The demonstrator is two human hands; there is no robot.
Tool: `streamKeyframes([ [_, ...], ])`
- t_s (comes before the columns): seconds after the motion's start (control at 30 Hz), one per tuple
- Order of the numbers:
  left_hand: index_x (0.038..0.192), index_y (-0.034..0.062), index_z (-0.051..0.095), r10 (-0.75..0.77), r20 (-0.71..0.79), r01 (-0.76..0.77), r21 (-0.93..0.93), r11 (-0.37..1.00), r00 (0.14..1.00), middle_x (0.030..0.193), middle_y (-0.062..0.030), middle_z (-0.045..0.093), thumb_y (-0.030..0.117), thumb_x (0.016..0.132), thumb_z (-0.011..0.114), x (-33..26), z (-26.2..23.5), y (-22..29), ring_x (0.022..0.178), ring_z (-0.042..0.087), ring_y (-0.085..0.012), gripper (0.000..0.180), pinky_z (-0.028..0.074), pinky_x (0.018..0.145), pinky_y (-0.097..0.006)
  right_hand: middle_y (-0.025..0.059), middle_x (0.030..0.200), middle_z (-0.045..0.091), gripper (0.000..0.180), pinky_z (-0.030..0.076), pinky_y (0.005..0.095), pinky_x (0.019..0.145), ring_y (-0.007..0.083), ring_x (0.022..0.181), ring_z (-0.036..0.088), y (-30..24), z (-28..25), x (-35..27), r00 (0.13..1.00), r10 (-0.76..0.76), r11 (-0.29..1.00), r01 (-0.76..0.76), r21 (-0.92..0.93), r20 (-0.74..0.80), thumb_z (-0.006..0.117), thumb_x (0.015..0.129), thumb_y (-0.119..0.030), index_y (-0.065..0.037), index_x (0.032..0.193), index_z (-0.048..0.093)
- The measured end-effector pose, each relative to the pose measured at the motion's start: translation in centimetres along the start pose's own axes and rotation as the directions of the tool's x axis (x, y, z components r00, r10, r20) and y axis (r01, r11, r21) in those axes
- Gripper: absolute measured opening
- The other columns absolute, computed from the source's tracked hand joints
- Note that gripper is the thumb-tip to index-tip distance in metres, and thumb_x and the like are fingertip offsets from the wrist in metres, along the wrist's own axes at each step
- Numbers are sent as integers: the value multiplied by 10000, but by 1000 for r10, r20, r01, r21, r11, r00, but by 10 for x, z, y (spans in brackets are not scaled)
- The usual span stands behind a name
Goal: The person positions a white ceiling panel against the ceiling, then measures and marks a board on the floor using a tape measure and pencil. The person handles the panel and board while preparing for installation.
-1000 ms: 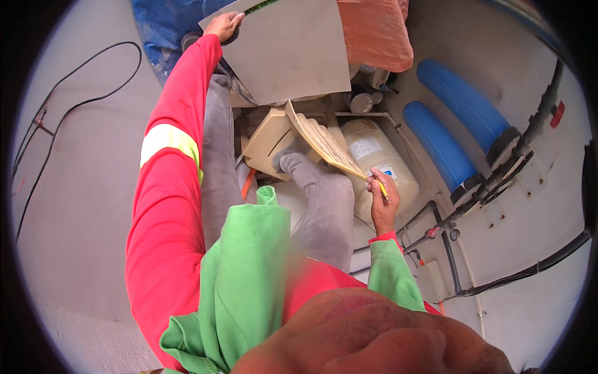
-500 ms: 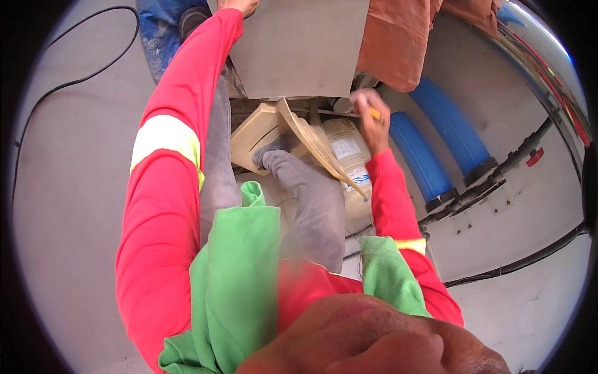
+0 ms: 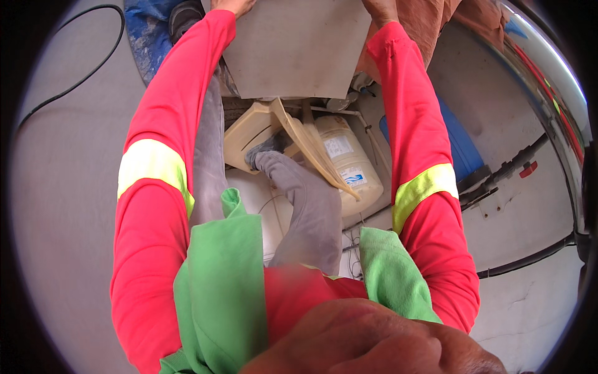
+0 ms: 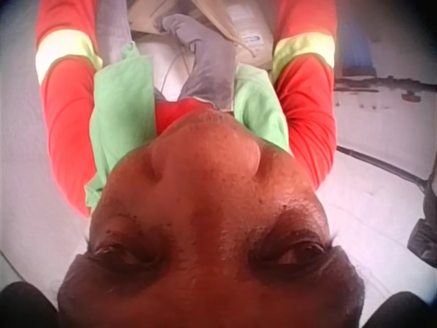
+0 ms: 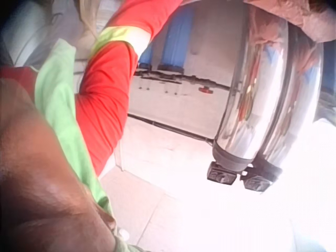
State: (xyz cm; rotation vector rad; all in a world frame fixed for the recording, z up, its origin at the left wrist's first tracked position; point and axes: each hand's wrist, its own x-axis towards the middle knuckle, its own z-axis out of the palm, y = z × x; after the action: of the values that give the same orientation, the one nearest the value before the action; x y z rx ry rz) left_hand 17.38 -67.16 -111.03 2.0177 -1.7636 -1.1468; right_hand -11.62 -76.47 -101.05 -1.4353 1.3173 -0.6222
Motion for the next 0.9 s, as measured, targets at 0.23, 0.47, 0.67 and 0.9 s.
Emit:
streamKeyframes([
  [0.23, 938, 60, 772, -41, 45, 40, 18, 999, 998, 897, -250, 713, 447, 976, 551, -1, -8, 6, 869, 691, -461, 447, 533, 760, -557, 7, 850, 665, 62, 522, 240, 721, 90, 785, 647, -11, 17, 9, 994, 88, 996, -88, -8, 71, 621, 926, -49, -37, 972, 661],
  [0.47, 926, 46, 763, -58, 71, 58, 10, 998, 996, 897, -268, 707, 440, 982, 540, 6, -4, 1, 872, 687, -475, 456, 535, 770, -560, 6, 832, 674, 60, 528, 245, 717, 98, 787, 662, -17, 16, 7, 995, 99, 994, -97, -42, 32, 634, 916, -60, -30, 937, 681],
  [0.67, 927, 47, 762, -64, 93, 61, 36, 998, 994, 913, -265, 712, 439, 989, 521, 8, -2, -1, 890, 691, -470, 464, 533, 797, -561, -10, 805, 667, 36, 509, 228, 696, 70, 766, 642, -10, 18, 3, 996, 87, 988, -83, -129, 29, 663, 903, -61, -33, 889, 682],
  [0.9, 931, 55, 763, -81, 97, 79, 31, 996, 992, 921, -257, 717, 434, 986, 522, 7, -5, 2, 894, 694, -466, 453, 534, 803, -561, -3, 777, 655, 53, 496, 229, 676, 57, 729, 605, -4, 19, 4, 998, 50, 983, -43, -176, 39, 679, 887, -65, -28, 850, 671],
])
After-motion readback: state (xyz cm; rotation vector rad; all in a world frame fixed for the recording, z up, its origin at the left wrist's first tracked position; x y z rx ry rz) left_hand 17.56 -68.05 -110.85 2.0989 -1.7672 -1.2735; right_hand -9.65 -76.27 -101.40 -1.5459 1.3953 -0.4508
